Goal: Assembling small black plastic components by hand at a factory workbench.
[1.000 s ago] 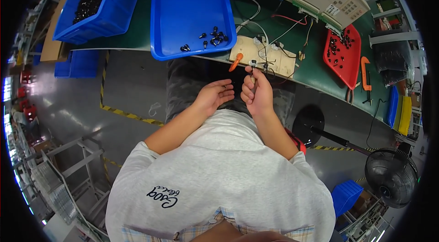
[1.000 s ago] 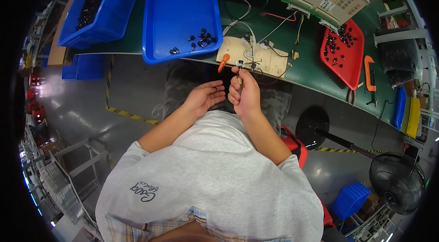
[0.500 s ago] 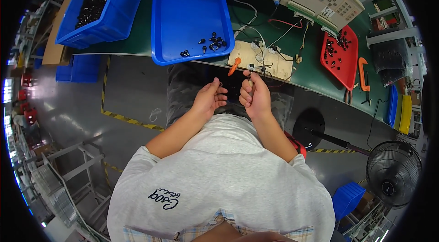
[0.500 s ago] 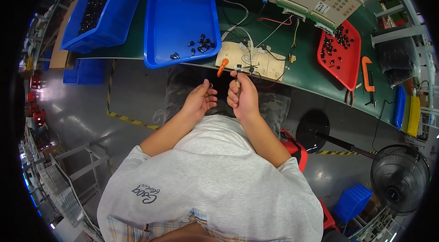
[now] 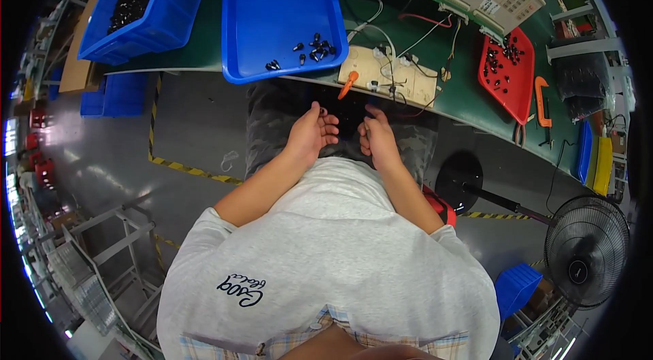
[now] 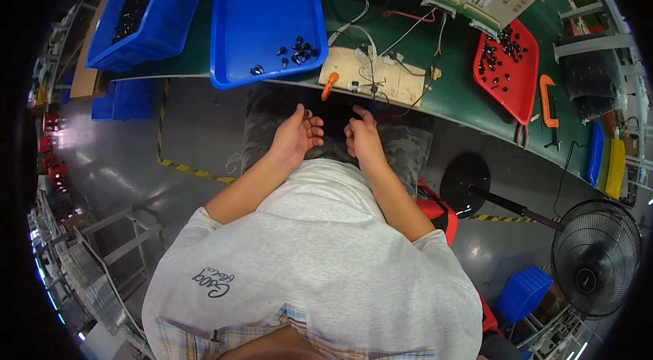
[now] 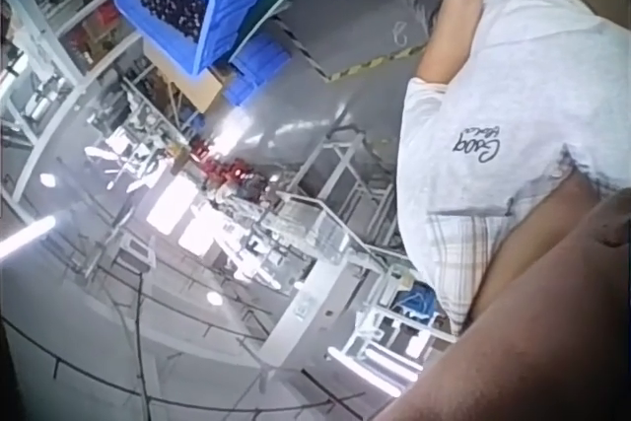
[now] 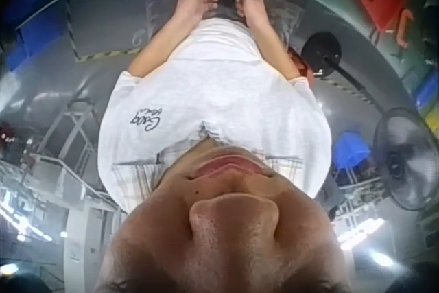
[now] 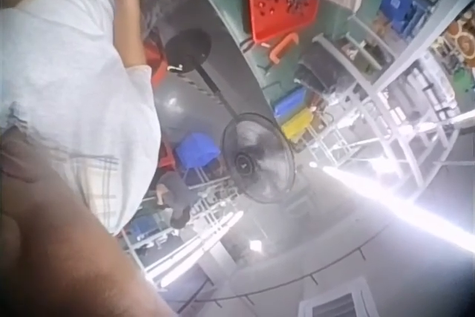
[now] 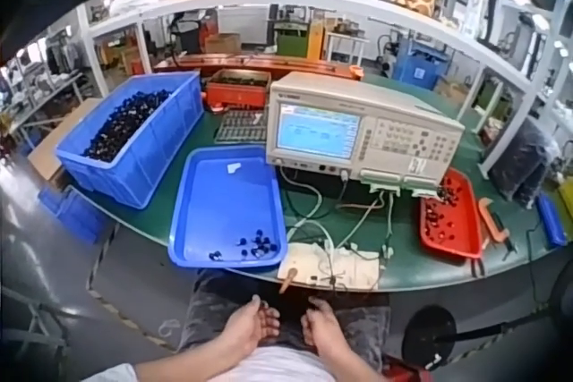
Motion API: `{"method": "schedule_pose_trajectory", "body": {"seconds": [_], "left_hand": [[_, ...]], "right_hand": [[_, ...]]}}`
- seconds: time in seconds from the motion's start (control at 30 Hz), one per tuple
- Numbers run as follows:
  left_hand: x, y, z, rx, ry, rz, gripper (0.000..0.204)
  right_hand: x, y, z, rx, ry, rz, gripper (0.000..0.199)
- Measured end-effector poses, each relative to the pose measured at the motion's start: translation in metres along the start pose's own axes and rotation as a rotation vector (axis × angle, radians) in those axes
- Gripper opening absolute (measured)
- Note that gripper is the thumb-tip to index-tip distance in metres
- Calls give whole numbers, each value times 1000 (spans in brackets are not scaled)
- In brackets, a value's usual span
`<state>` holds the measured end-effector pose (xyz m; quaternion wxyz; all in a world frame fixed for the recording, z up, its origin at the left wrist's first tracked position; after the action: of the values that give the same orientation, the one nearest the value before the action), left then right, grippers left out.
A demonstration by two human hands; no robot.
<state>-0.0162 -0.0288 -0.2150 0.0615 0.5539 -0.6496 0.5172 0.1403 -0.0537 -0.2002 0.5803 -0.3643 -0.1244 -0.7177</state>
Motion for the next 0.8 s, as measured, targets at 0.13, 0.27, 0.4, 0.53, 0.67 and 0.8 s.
{"method": "schedule_pose_trajectory", "body": {"seconds": [0.13, 0.27, 0.4, 0.53, 0.67, 0.8], "left_hand": [[1, -8, 2, -15, 15, 66, 31], [9, -38, -5, -56, -31, 219, 31], [14, -50, -6, -142, -46, 408, 33], [13, -42, -5, -177, -66, 328, 32], [13, -43, -6, -176, -85, 332, 29], [14, -41, -9, -261, -131, 344, 27]], "right_hand": [[31, -39, 25, -38, 31, 221, 51], [38, -62, 36, 16, 63, 347, 53], [40, -71, 36, 59, 79, 405, 53], [44, -73, 39, 94, 119, 432, 53], [43, -72, 37, 70, 108, 450, 52], [43, -73, 36, 186, 90, 465, 52]]}}
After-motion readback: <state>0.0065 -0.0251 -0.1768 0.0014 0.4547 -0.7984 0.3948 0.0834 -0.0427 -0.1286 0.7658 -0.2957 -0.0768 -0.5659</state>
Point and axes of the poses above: each hand's wrist, its own x-axis away from the middle knuckle, its own y-axis out of the back of the hand, z = x × y, the point moved 10 cm from there along -x, towards the middle knuckle, and after that the axes turned 2 degrees about z, right-handed, at the moved point
